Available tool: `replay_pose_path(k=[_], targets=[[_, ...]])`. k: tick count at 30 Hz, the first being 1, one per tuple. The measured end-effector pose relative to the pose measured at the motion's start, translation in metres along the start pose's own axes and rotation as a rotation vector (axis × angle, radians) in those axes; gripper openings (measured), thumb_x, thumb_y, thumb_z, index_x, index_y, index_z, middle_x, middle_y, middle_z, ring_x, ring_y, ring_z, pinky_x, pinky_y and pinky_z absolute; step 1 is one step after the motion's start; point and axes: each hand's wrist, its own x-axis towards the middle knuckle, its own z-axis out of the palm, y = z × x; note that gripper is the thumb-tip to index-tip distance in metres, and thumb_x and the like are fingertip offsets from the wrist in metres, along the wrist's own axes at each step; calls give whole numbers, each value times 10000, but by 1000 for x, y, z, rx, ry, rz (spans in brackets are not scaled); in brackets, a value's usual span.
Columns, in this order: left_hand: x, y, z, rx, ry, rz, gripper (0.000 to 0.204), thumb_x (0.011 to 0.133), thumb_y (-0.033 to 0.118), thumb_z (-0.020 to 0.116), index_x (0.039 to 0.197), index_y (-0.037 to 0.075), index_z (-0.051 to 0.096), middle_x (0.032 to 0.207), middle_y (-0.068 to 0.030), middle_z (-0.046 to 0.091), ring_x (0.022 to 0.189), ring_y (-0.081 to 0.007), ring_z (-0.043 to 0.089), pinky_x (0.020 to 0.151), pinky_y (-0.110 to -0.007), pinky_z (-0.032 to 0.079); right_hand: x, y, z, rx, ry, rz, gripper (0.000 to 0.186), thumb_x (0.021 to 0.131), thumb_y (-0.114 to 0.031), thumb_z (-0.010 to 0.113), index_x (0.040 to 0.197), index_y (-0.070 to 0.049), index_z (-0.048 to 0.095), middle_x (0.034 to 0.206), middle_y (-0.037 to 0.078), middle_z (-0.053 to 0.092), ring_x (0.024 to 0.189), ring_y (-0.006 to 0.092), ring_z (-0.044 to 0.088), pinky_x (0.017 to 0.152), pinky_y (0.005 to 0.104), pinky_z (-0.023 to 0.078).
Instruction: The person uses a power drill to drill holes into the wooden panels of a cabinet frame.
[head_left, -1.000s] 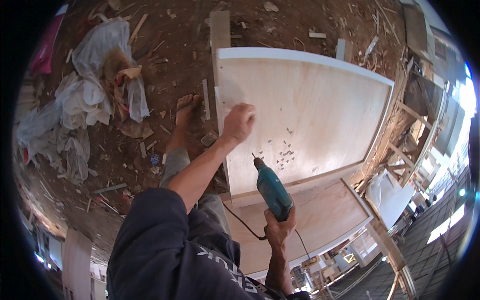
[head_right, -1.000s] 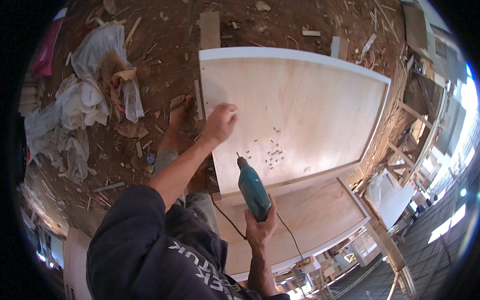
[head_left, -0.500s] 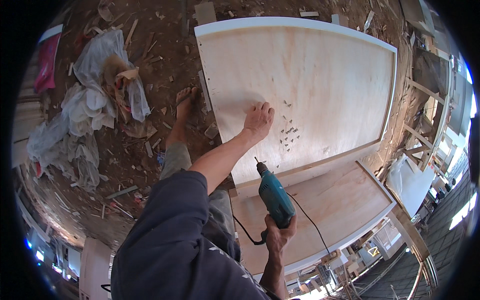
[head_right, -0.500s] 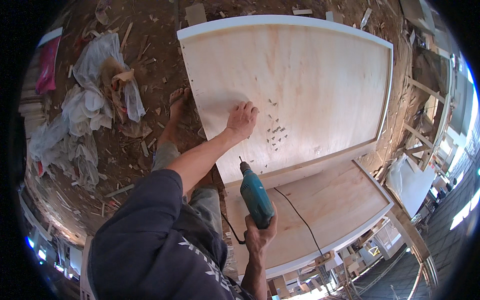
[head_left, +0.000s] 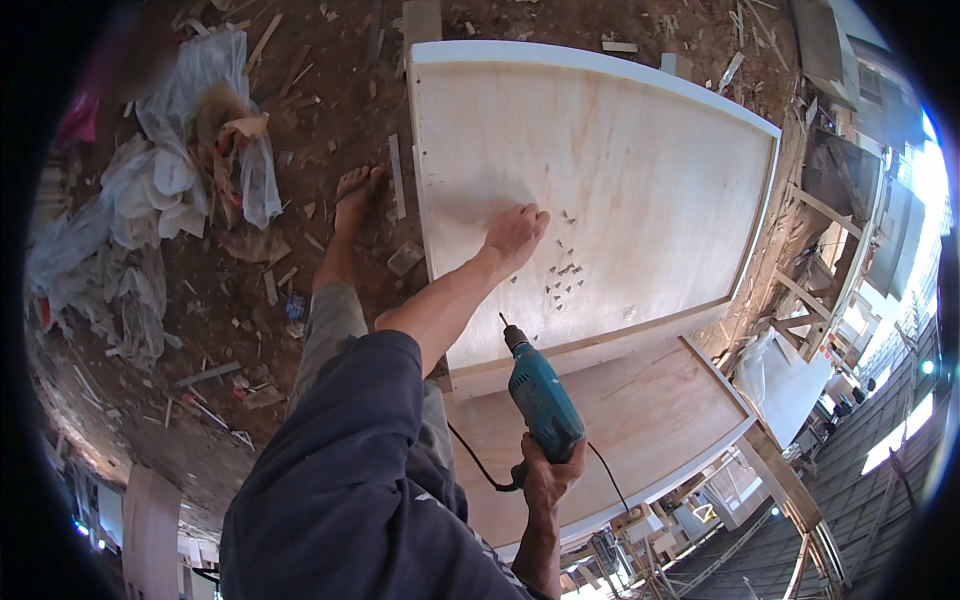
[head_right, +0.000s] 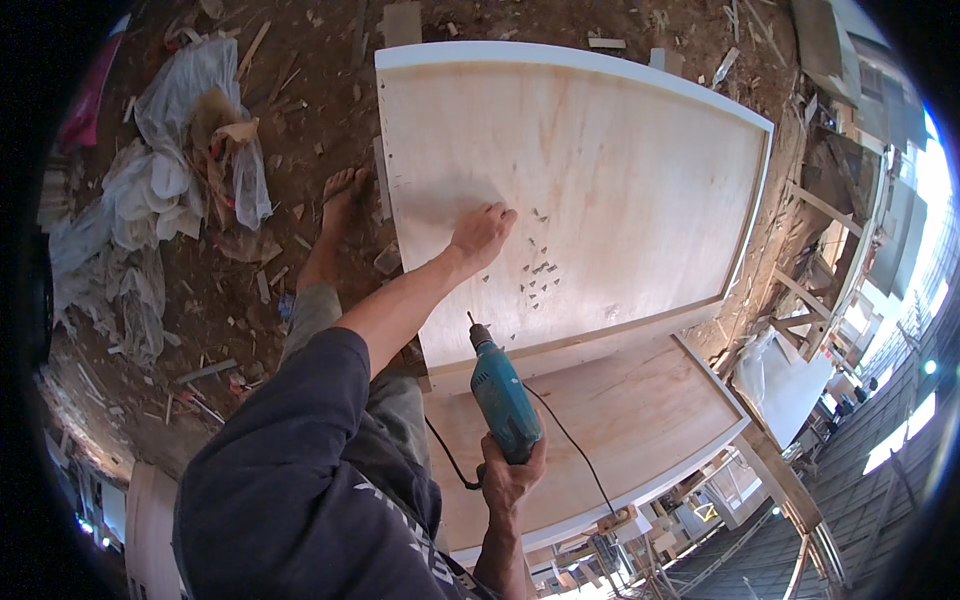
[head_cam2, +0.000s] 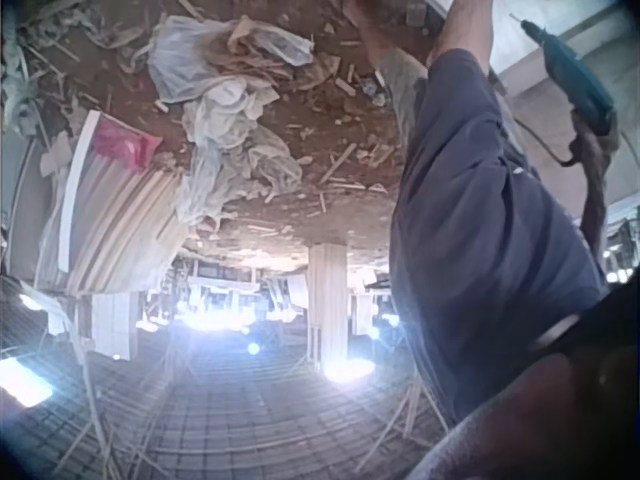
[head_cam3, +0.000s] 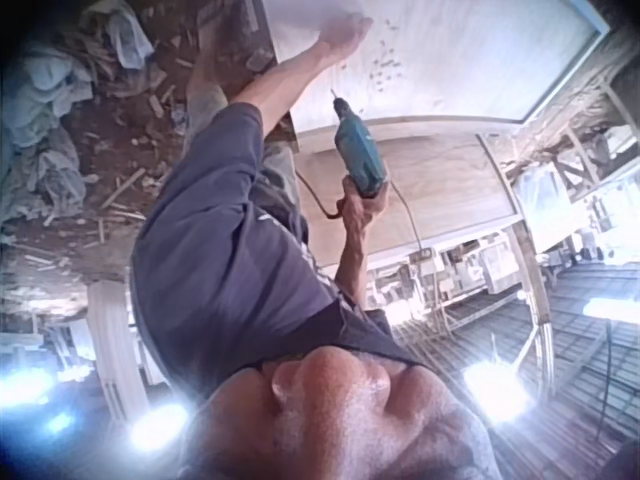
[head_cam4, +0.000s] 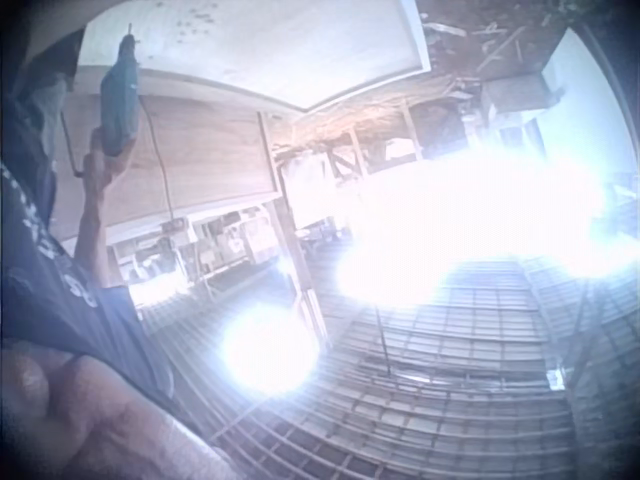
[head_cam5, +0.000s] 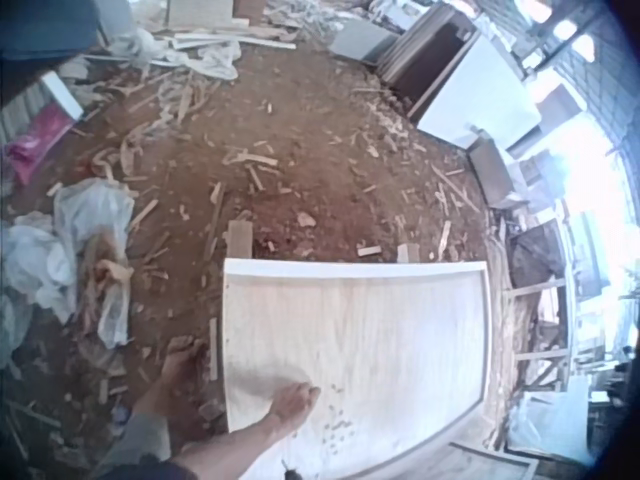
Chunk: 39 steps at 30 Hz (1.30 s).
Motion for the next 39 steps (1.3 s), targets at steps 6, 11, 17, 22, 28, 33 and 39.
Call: replay_pose_path(k=[6, 11, 17, 22, 28, 33, 39], targets=[[1, -4, -17, 201, -75, 54, 179, 834, 106, 611, 993, 29, 586, 966, -106, 610, 881, -227, 662, 721, -339, 573, -3, -1, 3, 5, -3, 28, 458, 749, 23, 765, 1162, 0, 568, 894, 83, 672, 706, 134, 634, 614, 265, 512], [-11, -13, -19, 296, 63, 21, 166, 834, 131, 613, 965, 31, 595, 922, -97, 610, 846, -221, 660, 671, -333, 570, -4, -37, 9, 36, -39, 62, 534, 763, 48, 742, 1251, 0, 530, 978, 121, 679, 785, 167, 658, 689, 285, 543], [-7, -32, -22, 313, 91, 146, 133, 842, 134, 605, 931, 35, 606, 900, -85, 611, 822, -219, 657, 639, -319, 556, -1, -48, 16, 49, -45, -5, 530, 762, 39, 790, 1235, -2, 555, 1044, 100, 648, 851, 156, 636, 721, 284, 531], [-18, -47, -47, 402, 58, 301, 117, 858, 144, 594, 909, 40, 601, 854, -83, 618, 797, -201, 657, 627, -319, 550, -1, -57, 23, 34, -68, -24, 497, 759, 43, 792, 1198, -3, 565, 1023, 103, 653, 837, 159, 640, 714, 291, 534], [-46, -60, -50, -372, 258, -115, 94, 885, 100, 623, 929, 18, 630, 794, -100, 639, 736, -205, 671, 584, -317, 545, -3, -75, 31, 41, -102, 2, 488, 761, 55, 766, 1195, 4, 549, 950, 112, 662, 762, 164, 645, 676, 296, 537], [-95, -40, -91, -1615, 81, -973, 138, 927, 113, 686, 993, -8, 691, 896, -119, 702, 765, -186, 712, 647, -275, 600, 2, -97, 50, 173, -142, 19, 471, 784, 41, 710, 1213, 12, 517, 943, 141, 675, 743, 181, 656, 661, 299, 547], [-113, -43, -99, -2159, 142, -1048, 180, 1002, 138, 604, 1084, -13, 657, 970, -109, 703, 858, -176, 721, 761, -271, 635, 13, -111, 70, 173, -210, -68, 499, 770, -8, 693, 1227, 34, 497, 962, 171, 676, 780, 215, 689, 629, 323, 583]])
